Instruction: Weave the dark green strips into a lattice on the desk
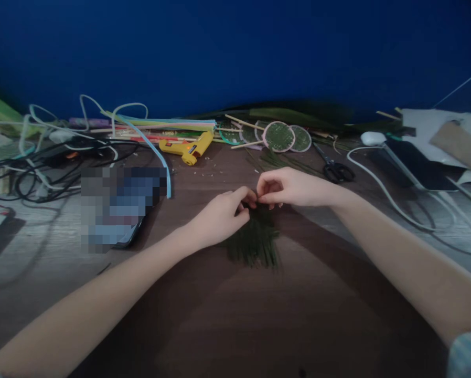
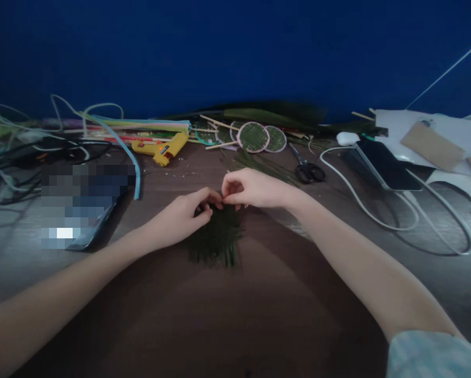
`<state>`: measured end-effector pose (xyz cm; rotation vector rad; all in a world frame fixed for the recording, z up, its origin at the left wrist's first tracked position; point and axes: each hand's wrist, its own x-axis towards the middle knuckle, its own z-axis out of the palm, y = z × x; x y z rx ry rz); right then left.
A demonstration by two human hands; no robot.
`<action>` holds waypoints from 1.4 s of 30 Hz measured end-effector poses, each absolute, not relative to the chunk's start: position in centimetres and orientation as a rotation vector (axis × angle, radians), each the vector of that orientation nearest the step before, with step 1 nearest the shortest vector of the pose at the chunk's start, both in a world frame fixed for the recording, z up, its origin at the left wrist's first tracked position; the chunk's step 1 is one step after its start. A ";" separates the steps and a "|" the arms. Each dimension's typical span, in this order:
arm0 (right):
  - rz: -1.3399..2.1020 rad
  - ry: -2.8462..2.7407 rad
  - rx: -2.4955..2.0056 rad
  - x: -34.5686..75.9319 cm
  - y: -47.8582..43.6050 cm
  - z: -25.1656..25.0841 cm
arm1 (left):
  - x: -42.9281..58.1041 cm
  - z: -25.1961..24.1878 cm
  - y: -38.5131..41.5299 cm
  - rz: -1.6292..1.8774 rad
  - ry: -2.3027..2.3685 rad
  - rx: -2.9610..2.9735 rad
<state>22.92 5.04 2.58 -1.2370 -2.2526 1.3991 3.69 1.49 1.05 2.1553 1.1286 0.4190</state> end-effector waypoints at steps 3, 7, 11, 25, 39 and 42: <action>1.459 -2.217 -1.222 23.0 5.2 2.6 | 3.7 1.1 1.5 0.408 1.148 2.161; 1.427 -2.264 -1.224 22.9 5.2 2.7 | 3.7 1.1 1.5 0.387 1.160 2.187; 1.344 -2.355 -1.275 22.7 5.0 2.5 | 3.6 1.0 1.5 0.394 1.134 2.220; 1.035 -2.443 -1.380 22.8 5.3 1.4 | 3.0 0.4 1.5 0.450 1.077 2.357; 0.995 -2.486 -1.389 23.2 5.4 1.2 | 2.3 -0.8 2.1 0.441 0.825 2.837; 1.005 -2.468 -1.412 23.2 5.5 1.4 | 2.2 -0.7 2.0 0.435 0.822 2.834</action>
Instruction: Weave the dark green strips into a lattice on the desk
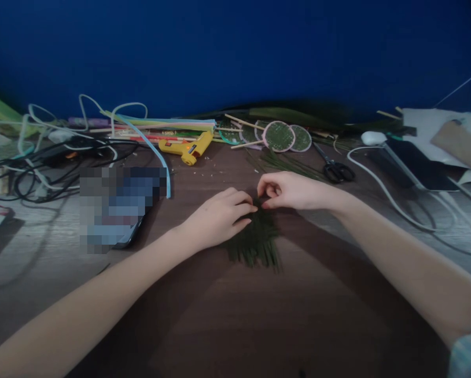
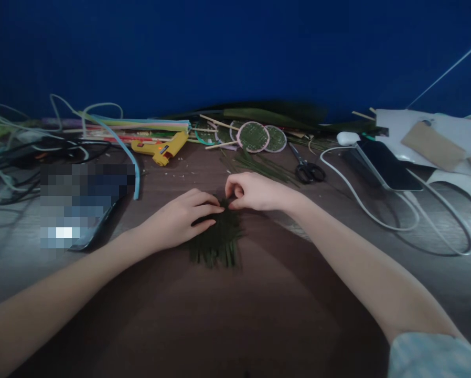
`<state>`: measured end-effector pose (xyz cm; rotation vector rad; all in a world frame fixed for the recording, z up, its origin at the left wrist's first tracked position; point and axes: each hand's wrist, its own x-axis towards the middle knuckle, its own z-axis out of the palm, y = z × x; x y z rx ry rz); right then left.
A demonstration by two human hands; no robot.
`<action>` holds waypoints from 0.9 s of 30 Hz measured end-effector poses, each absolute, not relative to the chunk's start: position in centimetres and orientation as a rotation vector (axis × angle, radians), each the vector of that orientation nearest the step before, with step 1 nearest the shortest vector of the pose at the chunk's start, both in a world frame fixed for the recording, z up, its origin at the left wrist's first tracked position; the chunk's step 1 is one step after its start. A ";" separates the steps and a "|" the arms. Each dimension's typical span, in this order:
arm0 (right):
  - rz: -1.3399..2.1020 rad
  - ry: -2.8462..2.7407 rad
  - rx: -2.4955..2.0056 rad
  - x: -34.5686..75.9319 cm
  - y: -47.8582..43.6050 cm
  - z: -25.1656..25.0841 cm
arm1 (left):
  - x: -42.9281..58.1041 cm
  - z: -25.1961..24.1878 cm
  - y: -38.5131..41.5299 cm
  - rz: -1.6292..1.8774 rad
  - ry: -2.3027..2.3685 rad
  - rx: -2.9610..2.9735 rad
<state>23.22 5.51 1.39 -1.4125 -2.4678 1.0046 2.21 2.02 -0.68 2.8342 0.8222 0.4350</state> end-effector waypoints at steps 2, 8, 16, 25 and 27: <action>0.973 -2.400 -1.453 23.4 5.7 1.6 | 2.2 -0.4 1.9 0.416 0.836 2.839; 0.566 -2.044 -1.697 24.8 6.9 2.1 | 2.6 0.6 1.2 0.377 0.718 2.840; 0.291 -1.998 -1.817 26.6 8.4 0.7 | 2.7 0.7 0.9 0.284 0.685 3.009; 0.392 -2.010 -1.924 26.8 8.7 0.1 | 2.4 1.2 1.2 0.261 0.797 2.935; 0.408 -1.991 -1.924 26.9 8.7 0.2 | 2.5 1.3 1.2 0.210 0.781 2.849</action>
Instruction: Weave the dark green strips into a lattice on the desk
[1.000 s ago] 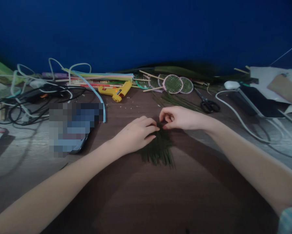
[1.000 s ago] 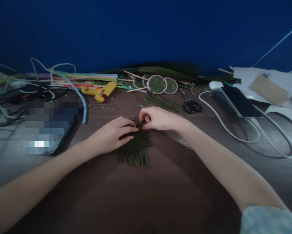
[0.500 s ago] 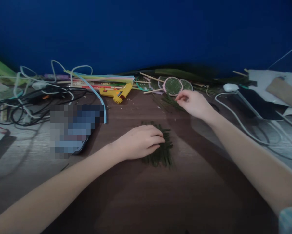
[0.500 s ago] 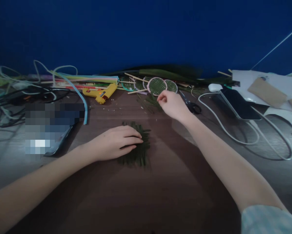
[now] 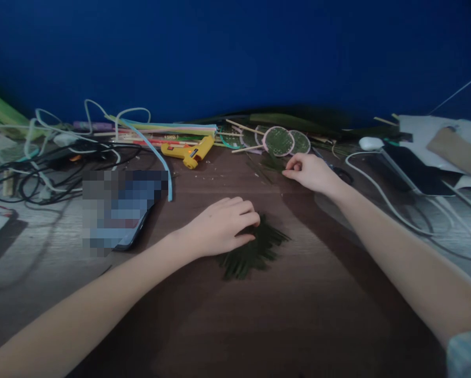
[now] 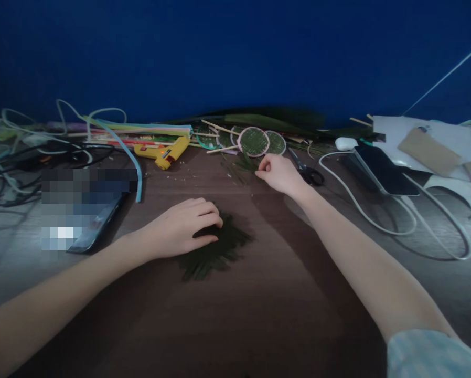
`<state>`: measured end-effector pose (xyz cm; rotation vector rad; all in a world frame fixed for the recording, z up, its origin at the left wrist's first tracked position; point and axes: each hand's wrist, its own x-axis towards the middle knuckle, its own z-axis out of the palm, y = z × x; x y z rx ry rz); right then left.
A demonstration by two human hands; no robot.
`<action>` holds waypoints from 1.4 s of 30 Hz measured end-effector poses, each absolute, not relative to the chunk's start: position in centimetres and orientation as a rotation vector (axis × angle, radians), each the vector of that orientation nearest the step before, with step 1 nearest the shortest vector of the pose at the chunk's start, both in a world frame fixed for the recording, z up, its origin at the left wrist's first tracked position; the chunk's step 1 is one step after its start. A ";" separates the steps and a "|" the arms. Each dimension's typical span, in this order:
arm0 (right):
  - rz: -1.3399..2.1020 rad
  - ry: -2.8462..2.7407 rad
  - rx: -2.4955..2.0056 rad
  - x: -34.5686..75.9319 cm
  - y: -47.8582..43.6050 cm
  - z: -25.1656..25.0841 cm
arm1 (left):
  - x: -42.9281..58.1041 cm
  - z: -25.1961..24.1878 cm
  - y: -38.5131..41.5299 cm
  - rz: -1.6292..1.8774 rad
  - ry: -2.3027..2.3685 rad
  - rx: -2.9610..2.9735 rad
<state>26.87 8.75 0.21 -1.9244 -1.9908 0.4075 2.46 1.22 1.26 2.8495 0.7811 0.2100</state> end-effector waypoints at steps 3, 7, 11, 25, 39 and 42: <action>0.397 -1.945 -1.885 26.9 8.7 0.3 | 2.4 1.5 1.2 0.160 0.892 2.744; 0.366 -1.883 -1.827 26.8 8.7 0.4 | 2.0 1.8 1.3 0.098 1.073 2.603; 0.342 -1.855 -1.802 26.8 8.6 0.6 | 1.5 1.8 1.7 0.110 1.091 2.502; 0.223 -1.942 -1.701 26.8 8.6 0.9 | 1.1 3.2 2.9 0.366 1.279 2.342; 0.232 -2.252 -1.381 23.3 6.0 2.0 | 0.9 3.2 3.6 0.552 1.320 1.892; 0.169 -2.131 -1.561 24.3 6.6 1.5 | 0.9 3.2 3.6 0.559 1.313 1.881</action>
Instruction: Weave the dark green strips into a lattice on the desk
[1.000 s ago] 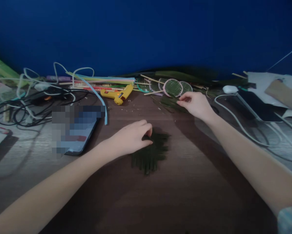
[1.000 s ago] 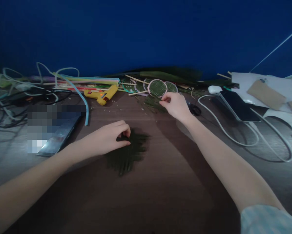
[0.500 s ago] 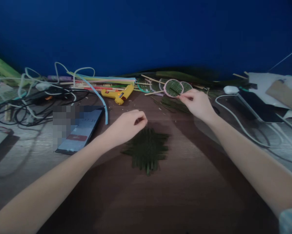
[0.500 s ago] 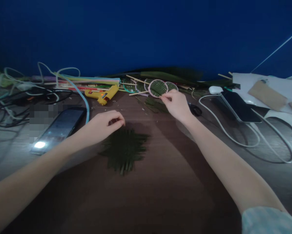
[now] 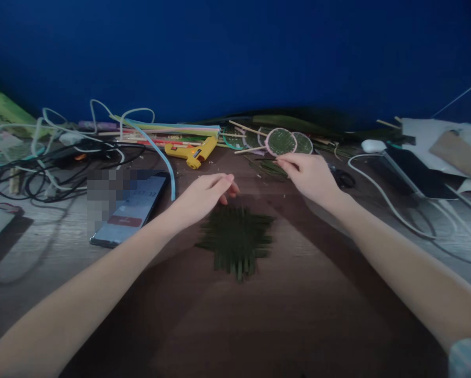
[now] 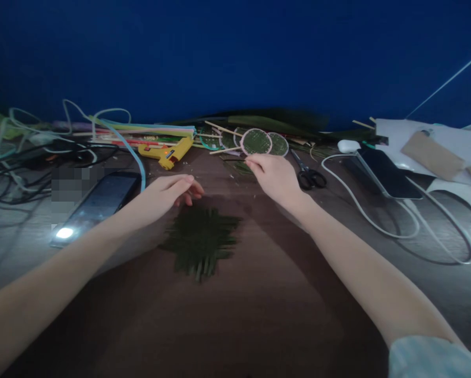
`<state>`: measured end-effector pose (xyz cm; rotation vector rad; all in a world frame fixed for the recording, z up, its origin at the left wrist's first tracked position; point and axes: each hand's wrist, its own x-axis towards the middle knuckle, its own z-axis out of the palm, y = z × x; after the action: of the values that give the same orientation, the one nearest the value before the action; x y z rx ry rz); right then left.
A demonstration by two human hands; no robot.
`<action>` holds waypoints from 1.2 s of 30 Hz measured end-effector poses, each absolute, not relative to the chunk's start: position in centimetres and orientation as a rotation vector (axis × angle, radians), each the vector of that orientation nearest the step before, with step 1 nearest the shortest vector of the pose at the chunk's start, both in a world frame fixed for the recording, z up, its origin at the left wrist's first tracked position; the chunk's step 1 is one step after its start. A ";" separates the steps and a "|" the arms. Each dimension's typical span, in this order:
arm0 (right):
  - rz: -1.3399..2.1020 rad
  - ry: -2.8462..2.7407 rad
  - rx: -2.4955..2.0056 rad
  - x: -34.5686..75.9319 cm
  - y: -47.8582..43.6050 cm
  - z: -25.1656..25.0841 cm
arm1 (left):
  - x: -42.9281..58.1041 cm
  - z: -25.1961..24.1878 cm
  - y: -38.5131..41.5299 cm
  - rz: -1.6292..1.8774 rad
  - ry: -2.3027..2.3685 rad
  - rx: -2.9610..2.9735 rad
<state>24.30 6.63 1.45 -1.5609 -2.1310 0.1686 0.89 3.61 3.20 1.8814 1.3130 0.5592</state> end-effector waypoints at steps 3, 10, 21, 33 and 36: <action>0.167 -2.077 -1.704 24.9 7.0 1.3 | 0.8 3.3 3.7 0.548 1.316 1.891; -0.157 -2.161 -1.609 24.7 7.3 0.9 | 0.3 3.4 3.7 0.298 1.157 2.140; -0.052 -1.982 -1.677 24.7 6.8 1.4 | 1.2 3.0 0.9 -0.139 1.148 2.466; 0.766 -2.221 -1.391 22.6 5.3 2.6 | 0.4 4.4 2.7 0.092 1.555 1.993; 0.900 -2.329 -1.323 21.7 4.6 3.0 | -0.1 4.7 3.6 0.349 1.509 2.085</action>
<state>21.74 4.55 2.97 -1.3228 -2.3285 0.9000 -0.14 3.57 4.69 2.0846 1.5090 0.3495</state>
